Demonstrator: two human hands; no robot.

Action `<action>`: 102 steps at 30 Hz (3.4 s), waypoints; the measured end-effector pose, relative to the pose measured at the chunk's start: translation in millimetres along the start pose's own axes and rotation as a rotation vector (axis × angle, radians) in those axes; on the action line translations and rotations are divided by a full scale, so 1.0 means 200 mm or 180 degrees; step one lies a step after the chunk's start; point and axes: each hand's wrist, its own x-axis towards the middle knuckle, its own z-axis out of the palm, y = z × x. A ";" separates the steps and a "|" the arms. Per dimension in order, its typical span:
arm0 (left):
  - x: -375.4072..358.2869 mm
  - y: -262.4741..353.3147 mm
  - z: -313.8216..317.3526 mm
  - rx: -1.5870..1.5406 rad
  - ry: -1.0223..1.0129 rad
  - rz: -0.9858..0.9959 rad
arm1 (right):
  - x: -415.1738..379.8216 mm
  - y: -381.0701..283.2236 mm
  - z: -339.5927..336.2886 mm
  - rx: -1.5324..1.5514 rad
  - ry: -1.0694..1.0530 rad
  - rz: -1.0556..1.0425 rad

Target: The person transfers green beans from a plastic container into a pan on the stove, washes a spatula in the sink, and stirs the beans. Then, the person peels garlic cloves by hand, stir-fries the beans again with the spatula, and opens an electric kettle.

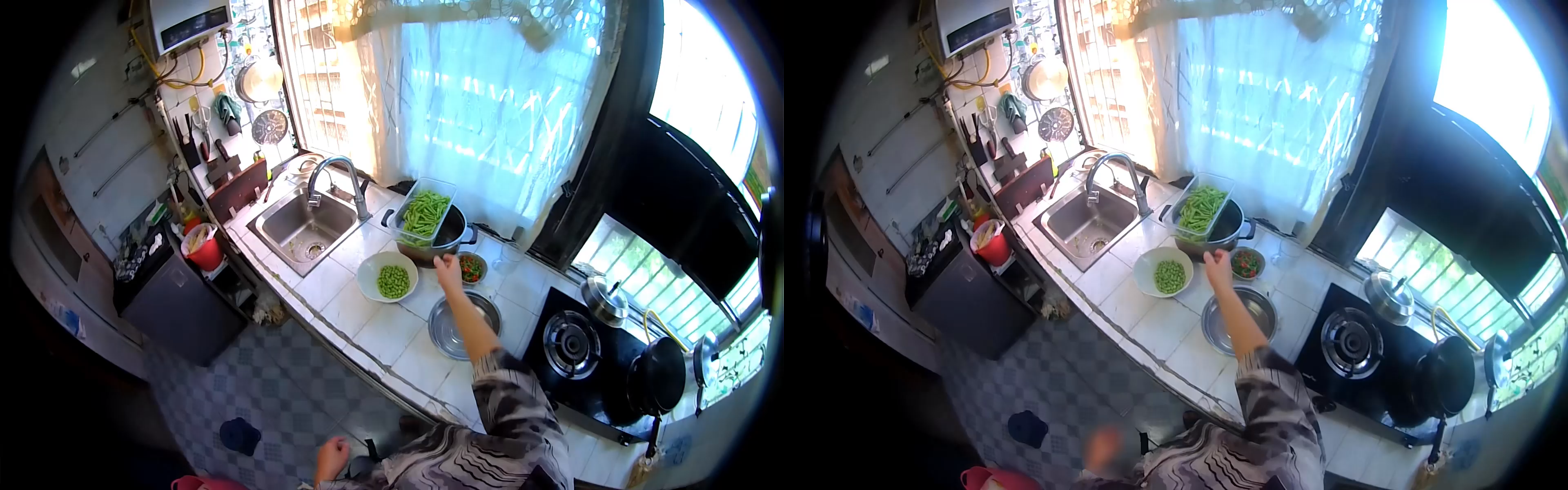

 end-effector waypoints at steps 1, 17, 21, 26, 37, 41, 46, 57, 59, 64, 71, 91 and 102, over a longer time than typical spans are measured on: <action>-0.08 -0.03 -0.03 -0.0037 0.0045 0.0010 | 0.00 -0.02 0.02 -0.0086 0.0301 0.0179; 1.26 0.93 -0.50 -0.1002 -0.0572 0.1711 | 0.63 -0.31 0.13 0.1637 0.0087 0.1684; 1.51 1.47 -0.69 -0.0965 0.0210 0.3161 | 0.44 -0.33 0.12 0.2390 0.0092 0.1949; 1.51 2.04 -0.69 -0.0250 0.0133 0.3860 | -0.18 -0.71 -0.09 0.1833 0.0110 0.1627; 1.17 2.04 0.04 -0.2110 -0.5024 0.0728 | -1.28 -0.84 -0.88 0.1668 0.0474 0.1422; 0.78 1.99 0.26 -0.2535 -0.5006 0.0505 | -1.60 -0.79 -1.18 0.1279 0.0243 0.1382; 0.29 2.01 0.60 -0.2470 -0.4421 0.0684 | -1.68 -1.05 -1.68 -0.1741 0.0861 -0.0351; -0.46 2.23 1.19 -0.2322 -0.4614 0.0235 | -1.62 -0.84 -2.37 -0.3262 -0.1964 0.0856; -0.50 2.28 1.25 -0.2436 -0.4532 0.0180 | -1.75 -0.89 -2.41 -0.3283 -0.1984 0.0752; -0.62 2.43 1.30 -0.2441 -0.4536 0.0418 | -1.93 -0.91 -2.51 -0.3463 -0.1308 0.0423; -0.80 2.63 1.34 -0.2093 -0.4176 0.0615 | -1.93 -0.91 -2.76 -0.2401 0.0002 0.0116; -0.80 2.83 1.66 -0.1895 -0.4205 0.0378 | -1.63 -0.70 -3.65 0.0779 0.2255 0.0300; -0.72 2.72 1.53 -0.1845 -0.4012 0.0433 | -1.57 -0.73 -3.46 -0.2870 0.1394 0.1108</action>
